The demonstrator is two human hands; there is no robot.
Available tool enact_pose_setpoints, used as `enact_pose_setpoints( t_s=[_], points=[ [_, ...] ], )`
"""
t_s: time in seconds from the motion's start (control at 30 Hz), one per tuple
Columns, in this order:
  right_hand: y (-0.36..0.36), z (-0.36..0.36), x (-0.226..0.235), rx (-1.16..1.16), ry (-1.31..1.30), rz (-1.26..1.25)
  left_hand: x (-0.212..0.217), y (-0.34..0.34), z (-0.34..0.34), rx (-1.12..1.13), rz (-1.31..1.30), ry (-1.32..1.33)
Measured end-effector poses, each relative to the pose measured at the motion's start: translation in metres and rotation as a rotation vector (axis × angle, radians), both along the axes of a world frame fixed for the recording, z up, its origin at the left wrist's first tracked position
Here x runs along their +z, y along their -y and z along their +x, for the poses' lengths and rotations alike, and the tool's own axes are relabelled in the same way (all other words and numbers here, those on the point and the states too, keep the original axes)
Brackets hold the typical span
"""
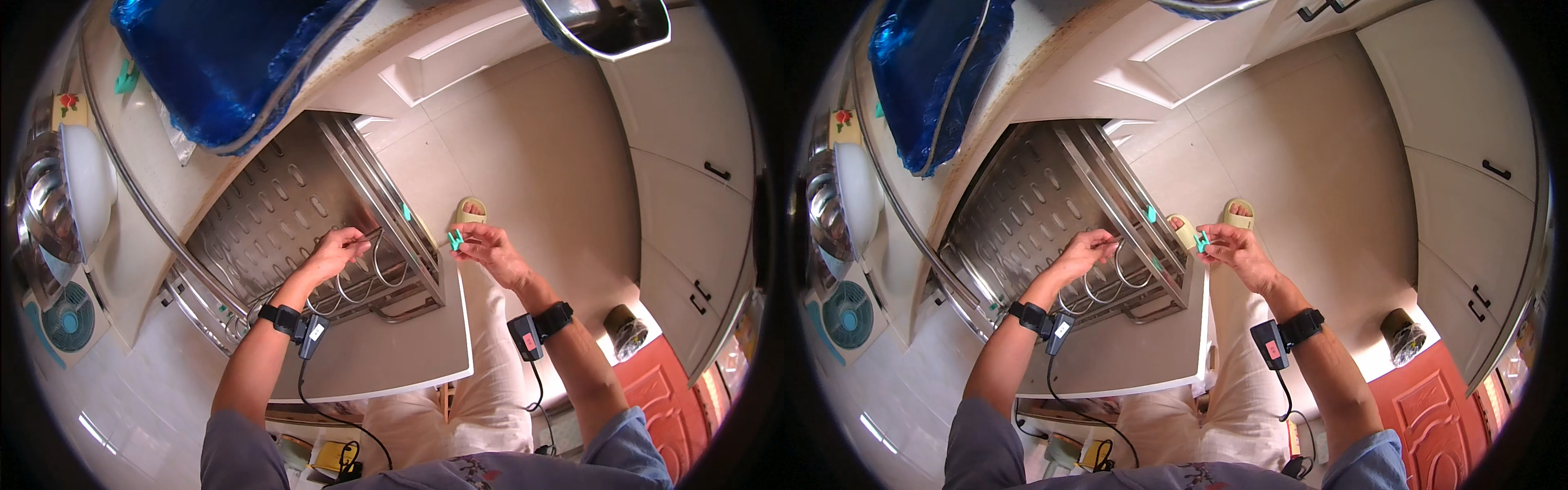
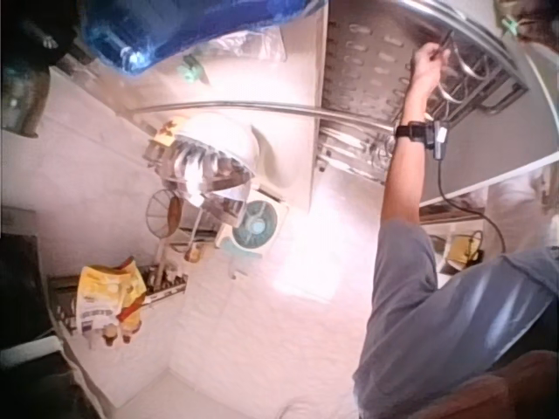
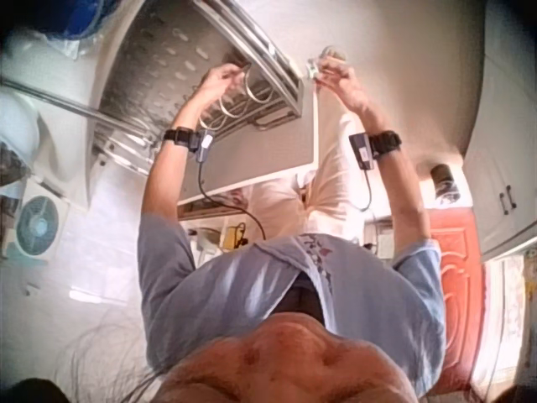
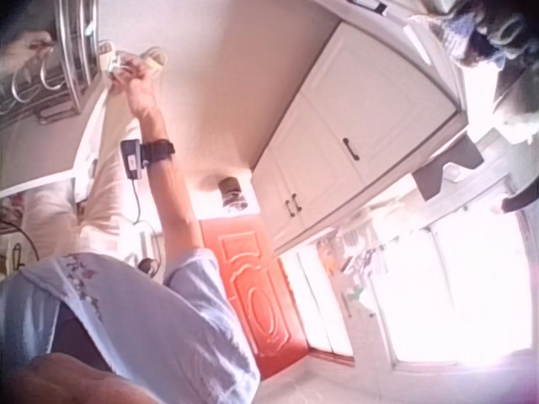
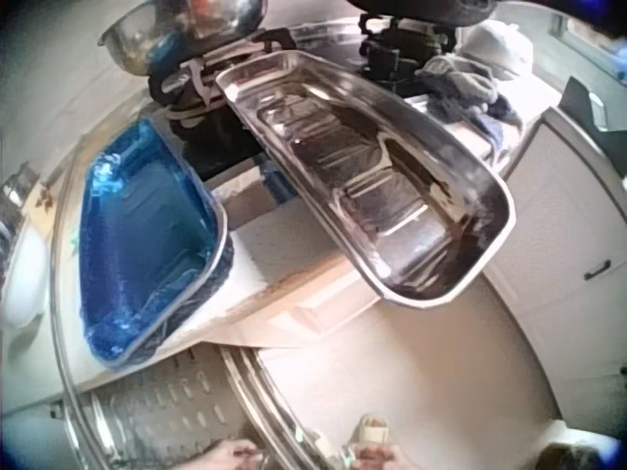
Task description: The person assembles a stainless steel dish rack by attaching green plastic clips to the frame and inserting a slotted metal tray. The person repeatedly adjusts the clips and tray to secure the components in place.
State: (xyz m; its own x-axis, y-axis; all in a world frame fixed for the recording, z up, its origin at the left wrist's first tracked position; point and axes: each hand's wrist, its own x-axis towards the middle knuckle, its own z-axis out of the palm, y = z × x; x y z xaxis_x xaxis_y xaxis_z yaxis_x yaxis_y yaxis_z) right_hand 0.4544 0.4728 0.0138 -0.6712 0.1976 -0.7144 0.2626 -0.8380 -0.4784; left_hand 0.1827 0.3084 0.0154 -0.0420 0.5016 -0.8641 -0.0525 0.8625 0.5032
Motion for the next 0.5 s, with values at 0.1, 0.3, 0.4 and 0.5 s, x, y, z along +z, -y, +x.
enact_pose_setpoints(
  t_s=[0.1, 0.3, 0.4, 0.5],
  points=[
    [-0.002, -0.003, 0.000, 0.034, -0.003, 0.013, 0.002, -0.003, -0.001, -0.024, -0.008, -0.023],
    [0.006, -0.012, -0.008, 0.074, 0.019, 0.029, 0.003, -0.003, -0.001, -0.044, -0.035, -0.051],
    [0.014, -0.017, -0.013, 0.105, 0.031, 0.037, 0.009, -0.004, 0.000, -0.050, -0.032, -0.060],
    [0.018, -0.022, -0.015, 0.141, 0.065, 0.039, 0.011, -0.007, 0.001, -0.062, -0.045, -0.064]
  ],
)
